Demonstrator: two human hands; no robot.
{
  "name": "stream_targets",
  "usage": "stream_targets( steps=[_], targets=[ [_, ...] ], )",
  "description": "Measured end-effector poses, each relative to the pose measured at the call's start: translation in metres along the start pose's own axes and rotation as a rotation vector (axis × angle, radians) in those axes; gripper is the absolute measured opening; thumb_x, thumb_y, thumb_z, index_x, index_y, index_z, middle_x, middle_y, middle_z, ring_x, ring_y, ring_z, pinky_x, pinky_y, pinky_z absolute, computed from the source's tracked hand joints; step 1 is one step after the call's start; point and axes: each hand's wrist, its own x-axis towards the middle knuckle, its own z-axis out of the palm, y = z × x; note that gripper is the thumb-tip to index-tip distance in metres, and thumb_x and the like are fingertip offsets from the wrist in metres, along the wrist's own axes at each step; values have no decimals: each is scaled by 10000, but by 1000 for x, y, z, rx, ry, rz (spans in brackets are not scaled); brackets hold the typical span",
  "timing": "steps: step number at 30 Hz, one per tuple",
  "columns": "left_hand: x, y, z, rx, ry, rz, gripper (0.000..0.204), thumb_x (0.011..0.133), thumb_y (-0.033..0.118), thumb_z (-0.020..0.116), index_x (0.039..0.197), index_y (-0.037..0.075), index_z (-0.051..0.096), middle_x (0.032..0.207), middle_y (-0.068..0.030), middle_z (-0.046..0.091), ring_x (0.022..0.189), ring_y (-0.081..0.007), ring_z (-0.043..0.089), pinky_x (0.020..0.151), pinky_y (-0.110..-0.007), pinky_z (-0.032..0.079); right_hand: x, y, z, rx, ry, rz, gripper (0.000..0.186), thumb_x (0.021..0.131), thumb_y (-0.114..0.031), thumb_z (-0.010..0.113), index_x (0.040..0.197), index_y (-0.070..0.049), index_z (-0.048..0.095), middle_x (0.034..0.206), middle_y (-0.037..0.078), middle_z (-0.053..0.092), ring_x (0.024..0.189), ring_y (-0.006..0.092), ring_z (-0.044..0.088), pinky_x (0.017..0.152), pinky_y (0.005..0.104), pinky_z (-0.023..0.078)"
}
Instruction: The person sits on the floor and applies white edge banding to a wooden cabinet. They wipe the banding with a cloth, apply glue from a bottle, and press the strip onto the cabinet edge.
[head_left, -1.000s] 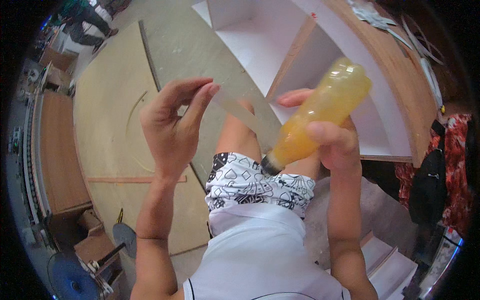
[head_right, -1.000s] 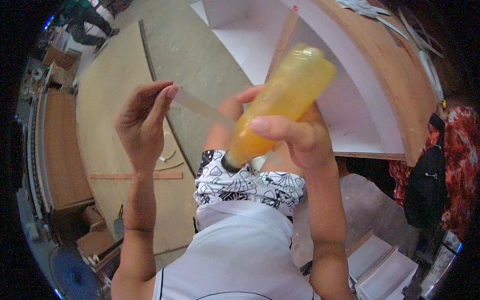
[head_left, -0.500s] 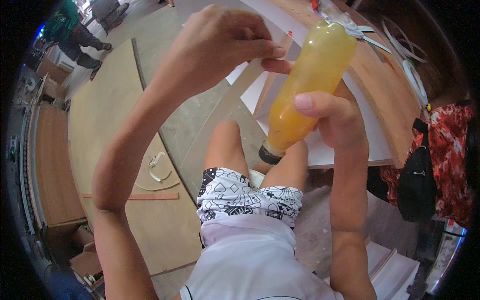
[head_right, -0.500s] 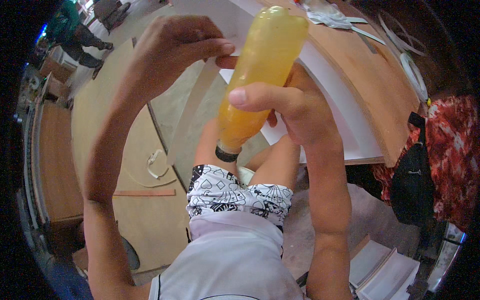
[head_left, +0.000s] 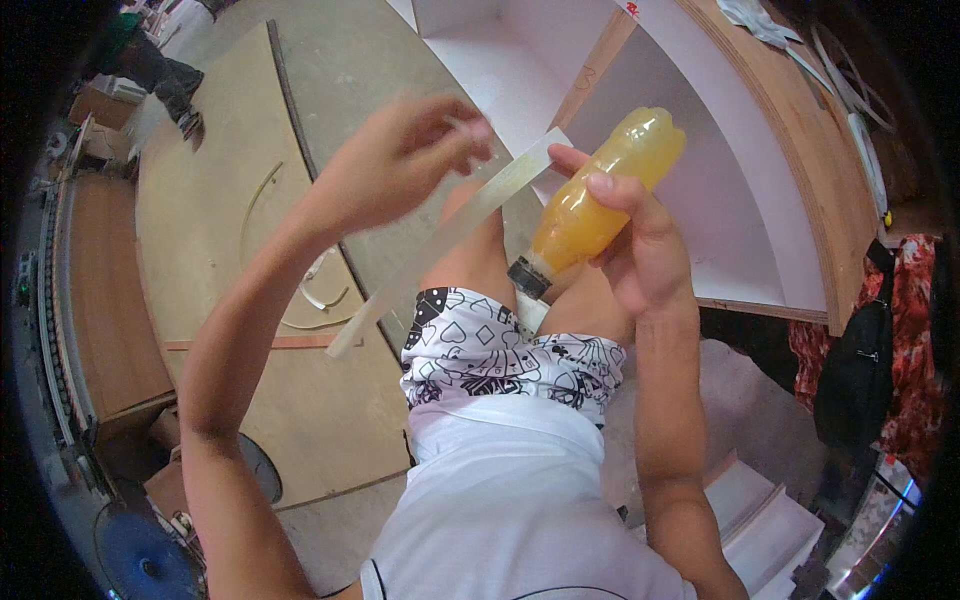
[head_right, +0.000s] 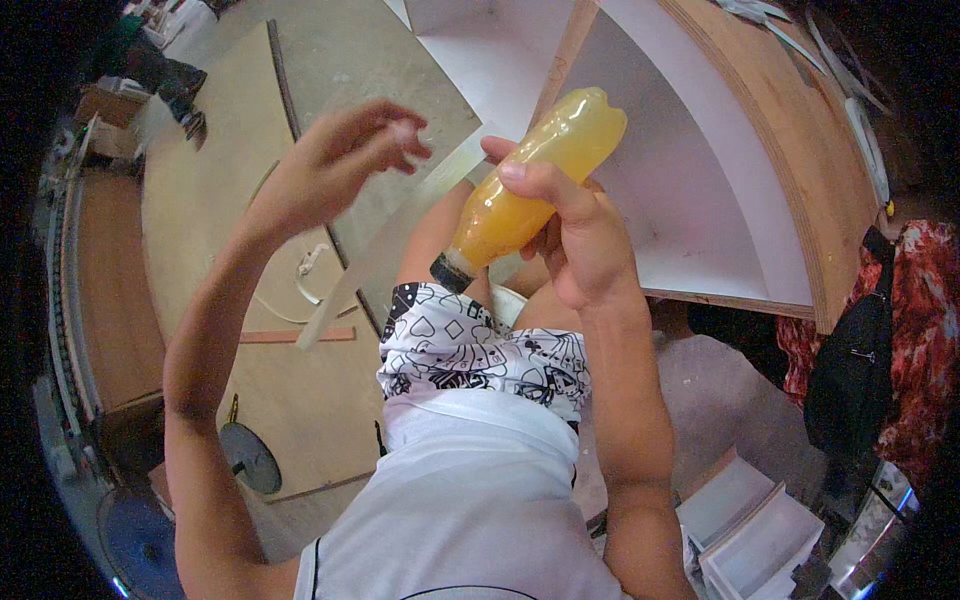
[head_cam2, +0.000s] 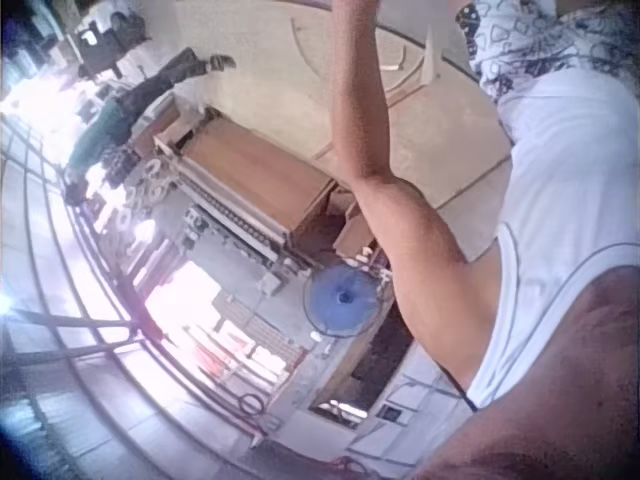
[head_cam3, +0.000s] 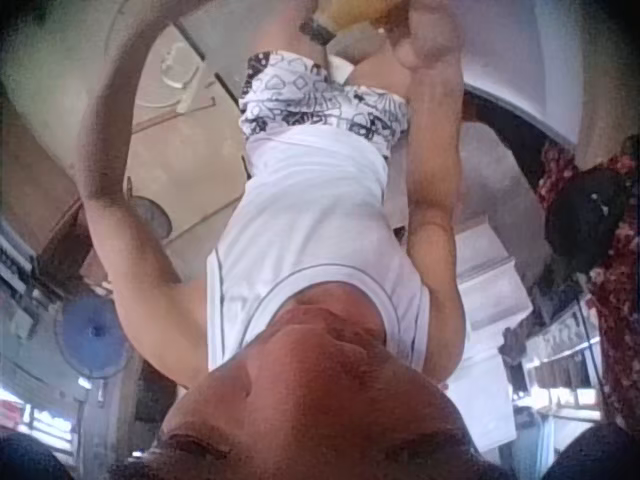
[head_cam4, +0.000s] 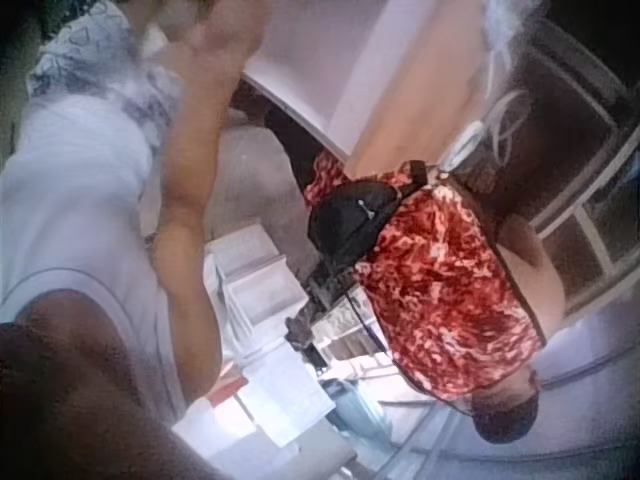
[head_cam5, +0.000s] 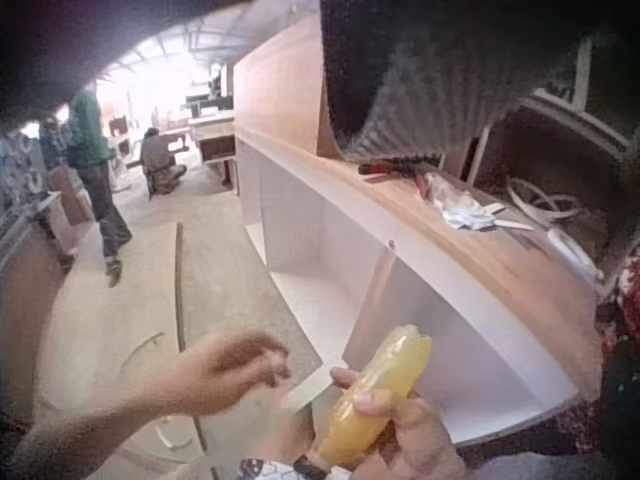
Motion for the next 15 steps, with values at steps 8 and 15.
stream_targets(
  steps=[8, 15],
  targets=[
    [-48, 2, 46, 571, 94, 22, 583, 835, 260, 835, 1305, -5, 612, 1150, -217, 723, 968, -386, 729, 828, -437, 582, 1, 18, -3, 84, 147, 75, 627, 830, -367, 778, 1312, 19, 666, 1022, 45, 677, 799, 101, 666, 564, 221, 471],
    [-52, -9, 68, 525, 265, 110, 254, 891, 137, 761, 1116, 49, 685, 960, -183, 728, 783, -375, 733, 649, -433, 590, -13, 19, 1, 75, 152, 86, 718, 847, -425, 727, 1409, 2, 590, 1363, 108, 594, 1063, 156, 642, 863, 274, 531]
  ],
)
